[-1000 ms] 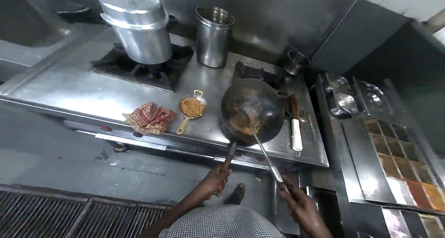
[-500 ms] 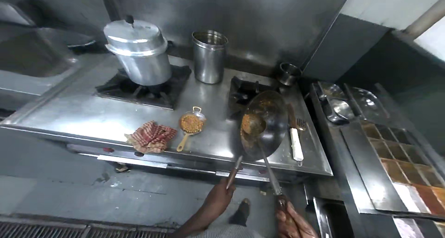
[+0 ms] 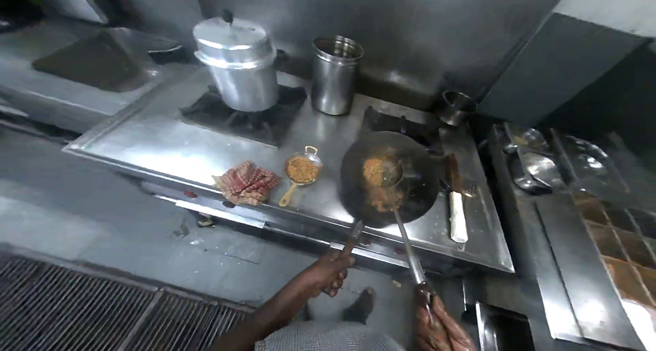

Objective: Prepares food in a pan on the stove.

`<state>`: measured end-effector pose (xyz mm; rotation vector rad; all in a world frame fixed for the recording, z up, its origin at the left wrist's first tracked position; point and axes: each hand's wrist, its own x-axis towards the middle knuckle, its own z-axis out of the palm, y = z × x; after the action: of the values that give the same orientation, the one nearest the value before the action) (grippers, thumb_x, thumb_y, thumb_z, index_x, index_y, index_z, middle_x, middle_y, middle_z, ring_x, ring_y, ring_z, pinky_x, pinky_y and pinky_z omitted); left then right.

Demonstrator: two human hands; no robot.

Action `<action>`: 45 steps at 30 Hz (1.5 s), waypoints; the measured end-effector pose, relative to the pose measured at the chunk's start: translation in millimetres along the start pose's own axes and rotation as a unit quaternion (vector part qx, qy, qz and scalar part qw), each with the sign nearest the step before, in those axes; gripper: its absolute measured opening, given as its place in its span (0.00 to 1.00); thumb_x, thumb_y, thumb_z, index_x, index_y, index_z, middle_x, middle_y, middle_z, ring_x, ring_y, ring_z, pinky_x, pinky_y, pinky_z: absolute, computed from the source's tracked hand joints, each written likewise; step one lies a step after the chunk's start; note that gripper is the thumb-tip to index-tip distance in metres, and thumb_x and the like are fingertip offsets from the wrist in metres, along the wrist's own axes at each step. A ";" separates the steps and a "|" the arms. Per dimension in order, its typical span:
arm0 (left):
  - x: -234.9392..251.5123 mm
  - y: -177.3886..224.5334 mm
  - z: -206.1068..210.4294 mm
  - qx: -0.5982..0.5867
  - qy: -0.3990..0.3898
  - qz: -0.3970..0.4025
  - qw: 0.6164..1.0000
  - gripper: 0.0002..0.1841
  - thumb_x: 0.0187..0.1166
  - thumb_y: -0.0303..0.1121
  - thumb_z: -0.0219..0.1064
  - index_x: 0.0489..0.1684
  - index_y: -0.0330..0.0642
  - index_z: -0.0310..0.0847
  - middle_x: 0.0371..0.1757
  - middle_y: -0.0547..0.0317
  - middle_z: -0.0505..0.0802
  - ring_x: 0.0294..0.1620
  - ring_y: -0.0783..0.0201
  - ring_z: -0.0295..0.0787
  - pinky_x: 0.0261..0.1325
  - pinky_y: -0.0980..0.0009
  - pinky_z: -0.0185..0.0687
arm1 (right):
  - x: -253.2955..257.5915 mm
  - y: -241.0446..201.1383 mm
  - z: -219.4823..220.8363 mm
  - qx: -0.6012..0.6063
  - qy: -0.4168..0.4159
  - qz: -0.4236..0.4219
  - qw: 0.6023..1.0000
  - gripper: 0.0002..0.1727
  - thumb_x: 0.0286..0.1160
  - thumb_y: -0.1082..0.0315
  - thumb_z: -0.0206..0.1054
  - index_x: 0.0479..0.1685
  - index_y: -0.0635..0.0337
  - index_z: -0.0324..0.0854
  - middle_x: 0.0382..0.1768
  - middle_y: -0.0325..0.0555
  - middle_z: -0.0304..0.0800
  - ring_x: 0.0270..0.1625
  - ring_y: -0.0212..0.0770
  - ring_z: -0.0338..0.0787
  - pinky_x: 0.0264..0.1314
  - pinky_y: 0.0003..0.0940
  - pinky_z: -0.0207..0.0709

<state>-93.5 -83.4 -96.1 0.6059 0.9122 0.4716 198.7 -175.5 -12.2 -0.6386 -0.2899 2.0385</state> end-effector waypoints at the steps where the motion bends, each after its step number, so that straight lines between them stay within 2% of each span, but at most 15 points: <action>1: 0.5 -2.1 1.6 -0.008 0.001 0.001 1.000 0.16 0.91 0.48 0.57 0.62 0.47 0.69 0.26 0.66 0.75 0.15 0.72 0.71 0.17 0.76 0.75 | 4.8 -2.8 10.8 -0.028 0.005 0.006 1.000 0.19 0.84 0.54 0.65 0.66 0.51 0.76 0.34 0.42 0.85 0.20 0.30 0.82 0.19 0.22 0.78; 5: 1.8 -8.4 4.8 -0.008 0.011 0.002 1.000 0.16 0.91 0.49 0.57 0.61 0.48 0.68 0.26 0.66 0.74 0.14 0.72 0.71 0.17 0.76 0.75 | 43.0 -3.7 45.9 -0.351 0.054 -0.014 0.935 0.33 0.87 0.58 0.58 0.91 0.51 0.58 0.32 0.44 0.82 0.15 0.32 0.76 0.12 0.26 0.75; 8: 2.8 -11.2 2.5 -0.008 0.015 0.008 1.000 0.17 0.90 0.49 0.57 0.64 0.49 0.68 0.26 0.66 0.75 0.14 0.71 0.71 0.18 0.76 0.75 | 85.4 7.5 50.1 -0.614 0.073 -0.024 0.786 0.34 0.86 0.57 0.63 0.92 0.42 0.62 0.36 0.47 0.87 0.20 0.39 0.81 0.19 0.36 0.79; 11: 2.6 -12.5 1.1 -0.023 0.014 0.012 1.000 0.17 0.90 0.50 0.58 0.63 0.49 0.69 0.26 0.65 0.75 0.15 0.71 0.71 0.18 0.76 0.75 | 115.4 29.0 39.3 -0.815 0.070 -0.086 0.569 0.33 0.86 0.53 0.63 0.91 0.37 0.63 0.58 0.45 0.91 0.45 0.42 0.92 0.51 0.47 0.89; 13: 3.6 -14.2 0.5 -0.030 0.015 0.016 0.999 0.17 0.90 0.50 0.58 0.63 0.48 0.71 0.26 0.65 0.76 0.14 0.71 0.71 0.17 0.76 0.75 | 117.3 42.8 37.1 -0.855 0.078 -0.106 0.501 0.33 0.87 0.53 0.60 0.92 0.38 0.61 0.62 0.50 0.89 0.51 0.49 0.93 0.57 0.53 0.87; 16: 3.3 -13.9 -1.3 -0.022 0.020 0.021 0.999 0.17 0.91 0.50 0.57 0.64 0.50 0.70 0.27 0.65 0.76 0.15 0.71 0.71 0.17 0.76 0.74 | 112.0 51.6 42.2 -0.841 0.078 -0.128 0.520 0.33 0.87 0.54 0.61 0.92 0.44 0.62 0.56 0.50 0.90 0.45 0.46 0.92 0.53 0.50 0.88; 18: 0.8 -11.9 0.3 -0.014 0.032 0.013 0.999 0.16 0.92 0.48 0.55 0.66 0.50 0.70 0.27 0.65 0.76 0.15 0.71 0.71 0.18 0.75 0.74 | 118.7 49.2 49.0 -0.793 0.071 -0.093 0.598 0.33 0.86 0.54 0.62 0.91 0.43 0.62 0.55 0.47 0.90 0.41 0.42 0.91 0.49 0.45 0.88; 21: -0.2 -10.8 4.6 -0.016 0.032 0.000 0.999 0.13 0.93 0.44 0.53 0.64 0.50 0.68 0.26 0.65 0.75 0.14 0.71 0.70 0.17 0.75 0.74 | 135.4 44.9 56.7 -0.670 0.072 -0.017 0.739 0.33 0.88 0.55 0.62 0.91 0.42 0.62 0.40 0.48 0.89 0.22 0.41 0.84 0.23 0.38 0.82; 25: 1.9 -10.9 1.0 -0.016 0.015 0.015 1.000 0.17 0.90 0.49 0.58 0.63 0.48 0.70 0.25 0.65 0.76 0.14 0.71 0.71 0.17 0.75 0.76 | 99.8 37.1 48.9 -0.557 0.085 -0.065 0.823 0.33 0.87 0.59 0.61 0.91 0.48 0.61 0.35 0.49 0.86 0.19 0.40 0.81 0.17 0.36 0.79; 28: -1.9 -6.8 0.9 -0.022 0.010 0.005 1.000 0.16 0.90 0.49 0.58 0.61 0.49 0.69 0.25 0.66 0.74 0.14 0.71 0.70 0.17 0.76 0.75 | 45.0 29.1 26.4 -0.611 0.147 -0.130 0.767 0.37 0.83 0.65 0.65 0.92 0.53 0.58 0.44 0.48 0.88 0.29 0.40 0.87 0.27 0.37 0.85; 31: -6.3 1.9 2.7 -0.035 0.011 -0.010 0.999 0.15 0.91 0.48 0.57 0.60 0.49 0.70 0.25 0.66 0.74 0.14 0.72 0.70 0.17 0.77 0.74 | 20.6 32.3 -32.2 -0.716 0.186 -0.186 0.646 0.39 0.79 0.66 0.66 0.91 0.62 0.58 0.62 0.57 0.86 0.43 0.42 0.90 0.46 0.42 0.88; 33: -6.3 0.1 4.0 -0.045 0.002 -0.022 0.999 0.14 0.91 0.48 0.55 0.58 0.50 0.71 0.24 0.67 0.74 0.13 0.73 0.68 0.15 0.78 0.72 | 14.0 42.3 -63.5 -0.746 0.233 -0.180 0.597 0.35 0.80 0.66 0.64 0.89 0.61 0.63 0.60 0.59 0.88 0.47 0.46 0.91 0.52 0.47 0.87; 37: 8.1 -9.0 -2.7 -0.063 -0.045 -0.024 0.997 0.10 0.91 0.43 0.57 0.57 0.50 0.68 0.25 0.66 0.75 0.15 0.72 0.71 0.18 0.77 0.75 | 28.4 15.5 -51.7 -0.764 0.285 -0.142 0.561 0.32 0.84 0.57 0.65 0.87 0.51 0.68 0.55 0.50 0.92 0.48 0.45 0.92 0.55 0.50 0.87; 43: 5.6 -4.2 6.3 -0.012 0.026 -0.032 0.999 0.08 0.90 0.38 0.58 0.55 0.46 0.70 0.23 0.64 0.73 0.12 0.73 0.67 0.13 0.79 0.69 | 42.4 -38.3 -32.6 -0.875 0.317 -0.078 0.357 0.30 0.87 0.52 0.61 0.89 0.36 0.67 0.63 0.56 0.86 0.47 0.59 0.93 0.46 0.60 0.87; 45: 5.8 -5.1 6.1 -0.017 0.025 -0.018 0.999 0.09 0.90 0.39 0.58 0.56 0.46 0.69 0.23 0.65 0.74 0.12 0.73 0.67 0.13 0.79 0.69 | 10.0 -34.9 -30.5 -0.879 0.302 -0.027 0.367 0.31 0.88 0.54 0.59 0.91 0.34 0.63 0.67 0.57 0.84 0.52 0.60 0.92 0.52 0.61 0.87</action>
<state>-84.7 -85.3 -100.1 0.5474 0.9588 0.4704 236.6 -150.3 -25.4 -2.3851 -2.0076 0.3456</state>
